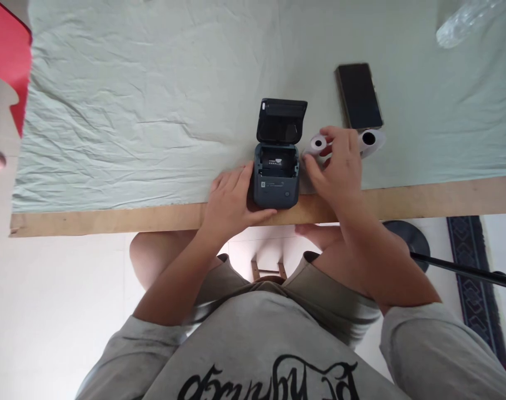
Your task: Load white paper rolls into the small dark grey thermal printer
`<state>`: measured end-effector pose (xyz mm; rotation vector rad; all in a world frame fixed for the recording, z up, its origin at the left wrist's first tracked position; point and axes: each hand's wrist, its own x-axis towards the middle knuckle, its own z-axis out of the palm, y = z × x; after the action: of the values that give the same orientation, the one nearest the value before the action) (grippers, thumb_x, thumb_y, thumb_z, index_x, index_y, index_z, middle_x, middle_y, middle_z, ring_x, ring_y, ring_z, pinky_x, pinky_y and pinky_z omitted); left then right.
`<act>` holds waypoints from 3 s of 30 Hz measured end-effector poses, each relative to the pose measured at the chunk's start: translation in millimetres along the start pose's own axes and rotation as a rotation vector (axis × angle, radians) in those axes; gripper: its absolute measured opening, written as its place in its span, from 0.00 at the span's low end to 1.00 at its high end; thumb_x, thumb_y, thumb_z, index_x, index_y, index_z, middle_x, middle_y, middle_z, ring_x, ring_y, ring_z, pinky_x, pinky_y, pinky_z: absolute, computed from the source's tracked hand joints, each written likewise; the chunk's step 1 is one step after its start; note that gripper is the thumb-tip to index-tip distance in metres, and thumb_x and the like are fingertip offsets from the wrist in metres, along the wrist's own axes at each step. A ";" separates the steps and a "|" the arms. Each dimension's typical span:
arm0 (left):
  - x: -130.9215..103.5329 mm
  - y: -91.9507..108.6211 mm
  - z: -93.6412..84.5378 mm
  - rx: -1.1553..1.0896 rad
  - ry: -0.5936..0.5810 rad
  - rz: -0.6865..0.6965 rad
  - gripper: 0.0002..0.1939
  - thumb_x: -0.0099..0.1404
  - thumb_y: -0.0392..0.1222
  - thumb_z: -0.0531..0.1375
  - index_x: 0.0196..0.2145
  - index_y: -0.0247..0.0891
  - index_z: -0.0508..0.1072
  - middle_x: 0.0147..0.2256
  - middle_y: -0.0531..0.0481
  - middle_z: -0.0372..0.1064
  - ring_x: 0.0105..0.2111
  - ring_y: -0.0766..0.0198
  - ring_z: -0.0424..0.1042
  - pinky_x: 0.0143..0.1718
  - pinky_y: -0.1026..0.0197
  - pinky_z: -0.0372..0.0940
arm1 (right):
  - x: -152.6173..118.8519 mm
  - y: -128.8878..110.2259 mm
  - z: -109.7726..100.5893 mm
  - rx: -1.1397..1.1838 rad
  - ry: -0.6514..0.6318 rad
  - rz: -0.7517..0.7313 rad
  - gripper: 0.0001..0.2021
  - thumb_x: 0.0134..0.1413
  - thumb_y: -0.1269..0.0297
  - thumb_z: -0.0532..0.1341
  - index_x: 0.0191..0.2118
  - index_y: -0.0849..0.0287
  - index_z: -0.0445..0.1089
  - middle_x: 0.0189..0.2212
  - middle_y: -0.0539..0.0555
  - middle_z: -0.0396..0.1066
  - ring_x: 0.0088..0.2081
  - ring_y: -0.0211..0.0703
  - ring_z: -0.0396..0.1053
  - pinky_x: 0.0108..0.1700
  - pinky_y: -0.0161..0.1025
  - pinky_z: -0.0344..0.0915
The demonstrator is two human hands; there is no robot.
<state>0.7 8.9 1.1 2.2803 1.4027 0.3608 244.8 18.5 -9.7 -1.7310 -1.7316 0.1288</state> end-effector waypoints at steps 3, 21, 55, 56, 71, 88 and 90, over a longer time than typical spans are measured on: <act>-0.4 -0.2 0.2 -0.011 0.004 0.010 0.51 0.59 0.64 0.69 0.69 0.33 0.58 0.64 0.32 0.66 0.65 0.38 0.65 0.66 0.40 0.56 | 4.9 4.5 6.7 0.017 -0.027 0.047 0.16 0.59 0.62 0.61 0.53 0.49 0.65 0.51 0.62 0.71 0.50 0.57 0.72 0.52 0.58 0.73; -1.0 -0.2 -0.5 0.000 0.011 0.008 0.51 0.59 0.64 0.69 0.69 0.32 0.58 0.64 0.31 0.67 0.64 0.38 0.66 0.67 0.39 0.57 | 5.0 16.0 12.1 0.221 -0.164 -0.053 0.25 0.51 0.71 0.59 0.56 0.51 0.61 0.49 0.57 0.75 0.46 0.53 0.75 0.51 0.59 0.74; -0.8 0.3 -1.3 -0.016 -0.003 0.002 0.51 0.60 0.64 0.68 0.70 0.34 0.57 0.65 0.33 0.65 0.65 0.39 0.65 0.67 0.41 0.55 | 5.4 17.8 12.7 0.235 -0.135 -0.064 0.22 0.60 0.61 0.60 0.60 0.50 0.68 0.48 0.58 0.75 0.48 0.54 0.74 0.52 0.56 0.75; -0.7 0.5 -1.3 -0.016 -0.003 0.002 0.51 0.60 0.64 0.69 0.70 0.33 0.56 0.65 0.33 0.65 0.65 0.39 0.65 0.67 0.40 0.55 | 5.2 19.1 12.5 0.259 -0.138 -0.051 0.22 0.60 0.60 0.60 0.60 0.50 0.68 0.48 0.58 0.75 0.48 0.54 0.74 0.52 0.56 0.75; -0.7 0.7 0.0 0.018 -0.006 -0.001 0.51 0.60 0.64 0.68 0.70 0.31 0.57 0.66 0.32 0.64 0.66 0.39 0.64 0.68 0.41 0.55 | 7.2 25.8 9.4 0.240 -0.227 -0.117 0.25 0.64 0.56 0.59 0.65 0.51 0.64 0.55 0.59 0.75 0.56 0.58 0.73 0.62 0.62 0.70; -3.0 -3.9 5.3 0.030 0.027 0.044 0.54 0.61 0.69 0.66 0.70 0.28 0.57 0.64 0.30 0.66 0.65 0.39 0.65 0.66 0.42 0.56 | 25.2 -9.2 17.9 0.294 -0.111 -0.353 0.09 0.65 0.64 0.59 0.48 0.46 0.73 0.49 0.53 0.79 0.52 0.54 0.76 0.54 0.57 0.74; -3.2 -4.3 6.7 0.032 0.037 0.049 0.54 0.60 0.69 0.66 0.70 0.28 0.57 0.64 0.29 0.66 0.64 0.38 0.65 0.66 0.42 0.57 | 24.2 -10.1 17.9 0.341 -0.104 -0.298 0.06 0.66 0.61 0.60 0.46 0.45 0.72 0.49 0.54 0.79 0.53 0.54 0.75 0.57 0.59 0.73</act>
<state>-1.1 6.2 -6.8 2.3483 1.3815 0.4003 229.7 46.5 -8.9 -1.2277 -1.8951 0.3643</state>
